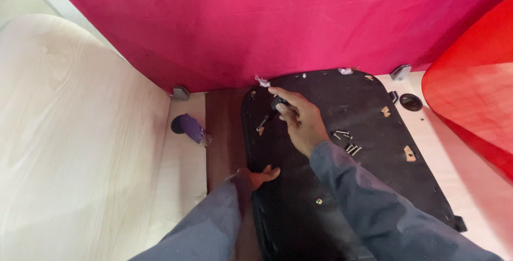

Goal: The person uses a screwdriver to tighten screws into a black furniture base panel. They pick up screws from the panel surface and drive them into pre-drilled holes, working methodically across the panel.

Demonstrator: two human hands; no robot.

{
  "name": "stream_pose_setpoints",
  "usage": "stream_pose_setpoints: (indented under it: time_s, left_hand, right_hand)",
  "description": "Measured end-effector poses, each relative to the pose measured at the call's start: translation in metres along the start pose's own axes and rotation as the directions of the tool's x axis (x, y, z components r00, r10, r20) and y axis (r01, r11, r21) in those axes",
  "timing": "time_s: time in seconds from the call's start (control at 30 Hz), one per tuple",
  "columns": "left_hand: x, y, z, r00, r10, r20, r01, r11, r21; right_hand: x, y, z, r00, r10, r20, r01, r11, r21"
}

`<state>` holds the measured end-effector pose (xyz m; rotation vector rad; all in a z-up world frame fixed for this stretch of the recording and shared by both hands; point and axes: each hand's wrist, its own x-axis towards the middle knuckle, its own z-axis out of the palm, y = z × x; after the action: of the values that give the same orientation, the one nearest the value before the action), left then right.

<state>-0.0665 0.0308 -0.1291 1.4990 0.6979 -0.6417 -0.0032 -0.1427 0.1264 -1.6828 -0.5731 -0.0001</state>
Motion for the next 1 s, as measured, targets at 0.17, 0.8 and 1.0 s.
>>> stream_pose_setpoints:
  time_s: [0.17,0.8,1.0]
  left_hand:
    - [-0.095,0.026,0.014,0.984,0.110,-0.142,-0.108,0.994,0.022]
    - [-0.111,0.116,0.012,0.714,0.671,-0.198,-0.403,0.626,0.667]
    - [-0.113,0.105,0.012,0.706,0.693,-0.147,-0.384,0.548,0.744]
  right_hand:
    - [0.000,-0.009,-0.005,0.997,0.074,-0.017,-0.074,0.997,-0.005]
    - [-0.001,-0.045,0.019,0.991,-0.097,-0.087,0.067,0.953,-0.295]
    - [0.009,-0.043,0.012,0.988,-0.130,-0.078,0.102,0.951,-0.291]
